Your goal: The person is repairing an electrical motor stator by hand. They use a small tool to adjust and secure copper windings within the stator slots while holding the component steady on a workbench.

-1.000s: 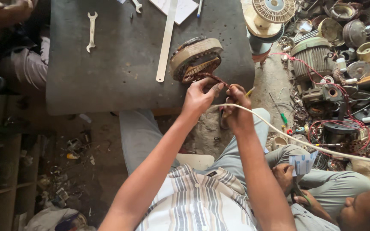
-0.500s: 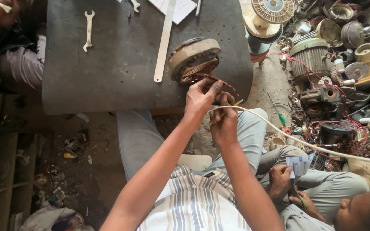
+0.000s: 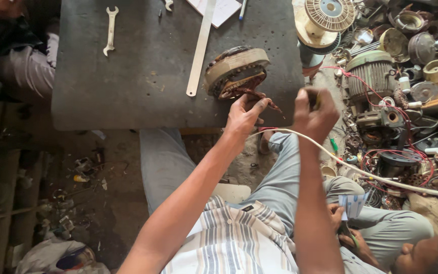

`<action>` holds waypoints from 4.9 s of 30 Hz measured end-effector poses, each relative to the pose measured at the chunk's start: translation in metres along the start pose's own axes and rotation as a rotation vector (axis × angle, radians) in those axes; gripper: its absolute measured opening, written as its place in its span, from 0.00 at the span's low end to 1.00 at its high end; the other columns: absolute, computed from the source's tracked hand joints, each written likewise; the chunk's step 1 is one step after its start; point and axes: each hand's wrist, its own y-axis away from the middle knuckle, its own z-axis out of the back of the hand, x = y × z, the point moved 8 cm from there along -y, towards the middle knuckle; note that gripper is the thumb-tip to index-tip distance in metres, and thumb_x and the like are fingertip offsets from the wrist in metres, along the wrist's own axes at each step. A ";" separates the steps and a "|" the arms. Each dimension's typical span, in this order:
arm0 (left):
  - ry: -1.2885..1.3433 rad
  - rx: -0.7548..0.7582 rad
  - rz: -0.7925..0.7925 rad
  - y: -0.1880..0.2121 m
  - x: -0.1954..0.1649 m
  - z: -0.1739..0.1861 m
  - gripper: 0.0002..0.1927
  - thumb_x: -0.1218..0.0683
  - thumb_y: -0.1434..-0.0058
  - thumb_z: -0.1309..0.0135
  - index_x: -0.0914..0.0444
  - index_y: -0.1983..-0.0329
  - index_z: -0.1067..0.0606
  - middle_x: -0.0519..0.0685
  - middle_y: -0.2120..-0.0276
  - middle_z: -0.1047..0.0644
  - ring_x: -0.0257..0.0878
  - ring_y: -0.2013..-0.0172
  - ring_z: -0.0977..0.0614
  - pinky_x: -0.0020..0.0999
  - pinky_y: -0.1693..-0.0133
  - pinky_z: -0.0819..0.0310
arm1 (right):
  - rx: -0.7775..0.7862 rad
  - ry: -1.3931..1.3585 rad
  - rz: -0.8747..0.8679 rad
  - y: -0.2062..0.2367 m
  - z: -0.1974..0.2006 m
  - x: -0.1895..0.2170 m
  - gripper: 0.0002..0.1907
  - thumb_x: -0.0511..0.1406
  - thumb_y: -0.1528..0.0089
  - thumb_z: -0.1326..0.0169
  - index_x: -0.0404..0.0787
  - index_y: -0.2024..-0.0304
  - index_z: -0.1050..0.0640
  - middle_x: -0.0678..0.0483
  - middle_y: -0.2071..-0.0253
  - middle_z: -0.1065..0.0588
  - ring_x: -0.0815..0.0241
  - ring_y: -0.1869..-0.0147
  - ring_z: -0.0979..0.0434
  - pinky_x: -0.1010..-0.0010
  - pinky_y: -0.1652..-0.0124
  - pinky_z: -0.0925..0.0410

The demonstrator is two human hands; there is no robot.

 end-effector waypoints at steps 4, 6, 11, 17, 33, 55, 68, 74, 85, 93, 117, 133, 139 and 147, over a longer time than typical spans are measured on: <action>-0.007 -0.029 0.019 -0.002 0.004 0.002 0.15 0.51 0.38 0.39 0.62 0.51 0.22 0.43 0.60 0.17 0.30 0.59 0.18 0.29 0.67 0.25 | 0.107 -0.005 -0.033 -0.004 0.008 0.003 0.03 0.32 0.31 0.40 0.38 0.55 0.19 0.52 0.65 0.22 0.61 0.64 0.24 0.66 0.62 0.31; 0.013 -0.017 0.008 -0.005 0.004 0.001 0.15 0.51 0.38 0.39 0.63 0.51 0.22 0.44 0.61 0.17 0.30 0.61 0.19 0.29 0.67 0.26 | 0.168 0.030 0.165 0.007 0.003 0.030 0.08 0.31 0.35 0.40 0.39 0.53 0.20 0.50 0.57 0.23 0.57 0.56 0.23 0.66 0.58 0.29; 0.040 -0.019 -0.023 -0.006 0.009 0.001 0.15 0.52 0.37 0.38 0.64 0.51 0.22 0.45 0.60 0.18 0.30 0.62 0.20 0.28 0.67 0.27 | 0.179 0.197 0.347 0.028 -0.010 0.064 0.12 0.30 0.40 0.36 0.40 0.53 0.20 0.51 0.54 0.23 0.51 0.49 0.23 0.61 0.52 0.28; 0.056 -0.011 -0.002 -0.006 0.012 0.001 0.14 0.52 0.37 0.39 0.64 0.53 0.22 0.44 0.61 0.18 0.30 0.62 0.20 0.28 0.68 0.28 | 0.250 0.178 0.193 0.013 -0.026 0.033 0.07 0.30 0.37 0.37 0.40 0.57 0.19 0.50 0.60 0.22 0.50 0.55 0.21 0.60 0.55 0.28; 0.229 0.190 -0.105 0.002 0.005 -0.002 0.18 0.55 0.35 0.38 0.64 0.45 0.27 0.48 0.49 0.18 0.32 0.50 0.18 0.30 0.49 0.23 | 0.627 -1.283 -1.329 0.070 -0.098 -0.068 0.09 0.35 0.33 0.50 0.36 0.63 0.23 0.54 0.76 0.26 0.65 0.81 0.32 0.73 0.79 0.36; 0.046 0.050 0.027 0.007 -0.002 0.002 0.14 0.50 0.38 0.35 0.63 0.54 0.19 0.44 0.65 0.20 0.30 0.65 0.23 0.30 0.67 0.30 | 0.267 0.040 0.238 0.042 -0.016 0.047 0.20 0.27 0.41 0.42 0.37 0.45 0.23 0.45 0.49 0.25 0.49 0.50 0.20 0.62 0.53 0.27; -0.080 -0.007 0.031 0.014 -0.020 0.010 0.15 0.47 0.33 0.48 0.62 0.58 0.19 0.41 0.69 0.19 0.27 0.73 0.31 0.27 0.70 0.34 | 0.205 0.006 0.050 0.034 -0.030 0.034 0.07 0.31 0.34 0.37 0.36 0.54 0.18 0.48 0.61 0.20 0.56 0.60 0.19 0.68 0.60 0.28; -0.041 0.008 -0.025 0.010 -0.014 0.010 0.13 0.51 0.34 0.44 0.66 0.58 0.20 0.43 0.67 0.18 0.27 0.67 0.23 0.27 0.66 0.30 | 0.328 -0.281 -0.427 0.035 -0.056 -0.022 0.10 0.36 0.32 0.43 0.34 0.58 0.17 0.57 0.66 0.19 0.70 0.65 0.23 0.78 0.65 0.32; -0.512 0.006 -0.344 0.048 -0.060 0.027 0.15 0.53 0.36 0.41 0.67 0.51 0.20 0.48 0.64 0.17 0.33 0.64 0.14 0.29 0.63 0.22 | 0.288 -0.255 -0.642 0.022 -0.035 -0.046 0.17 0.38 0.29 0.55 0.37 0.48 0.20 0.57 0.69 0.29 0.68 0.73 0.34 0.77 0.75 0.38; -0.922 -0.362 -0.887 0.085 -0.102 0.062 0.38 0.56 0.40 0.29 0.60 0.33 0.38 0.54 0.35 0.35 0.53 0.33 0.34 0.48 0.33 0.39 | 0.271 -0.277 -0.042 0.018 -0.033 0.036 0.16 0.30 0.27 0.46 0.34 0.37 0.24 0.51 0.53 0.22 0.64 0.53 0.21 0.74 0.54 0.27; -1.049 -0.187 -0.903 0.022 -0.092 0.077 0.55 0.54 0.46 0.25 0.60 0.23 0.49 0.55 0.31 0.41 0.57 0.31 0.33 0.46 0.30 0.34 | 0.383 0.124 0.147 0.051 -0.108 0.086 0.12 0.27 0.36 0.42 0.34 0.50 0.20 0.41 0.61 0.25 0.41 0.61 0.22 0.55 0.60 0.31; -1.035 -0.173 -0.858 0.015 -0.086 0.080 0.51 0.57 0.45 0.29 0.61 0.24 0.47 0.57 0.31 0.41 0.57 0.31 0.32 0.43 0.30 0.33 | 0.342 0.043 0.029 0.066 -0.126 0.087 0.16 0.24 0.34 0.49 0.30 0.43 0.30 0.37 0.52 0.30 0.34 0.52 0.27 0.50 0.51 0.33; -0.966 -0.158 -0.855 0.017 -0.082 0.084 0.45 0.62 0.41 0.35 0.59 0.23 0.45 0.56 0.29 0.40 0.57 0.31 0.30 0.42 0.30 0.31 | 0.325 0.178 0.051 0.067 -0.132 0.076 0.14 0.25 0.34 0.47 0.32 0.45 0.25 0.37 0.54 0.28 0.35 0.53 0.25 0.50 0.53 0.33; -0.949 -0.153 -0.893 0.022 -0.088 0.085 0.46 0.61 0.42 0.35 0.59 0.23 0.46 0.55 0.31 0.40 0.58 0.32 0.31 0.44 0.31 0.32 | 0.270 0.118 0.135 0.067 -0.130 0.080 0.17 0.24 0.35 0.47 0.32 0.42 0.26 0.37 0.54 0.27 0.37 0.53 0.24 0.53 0.54 0.31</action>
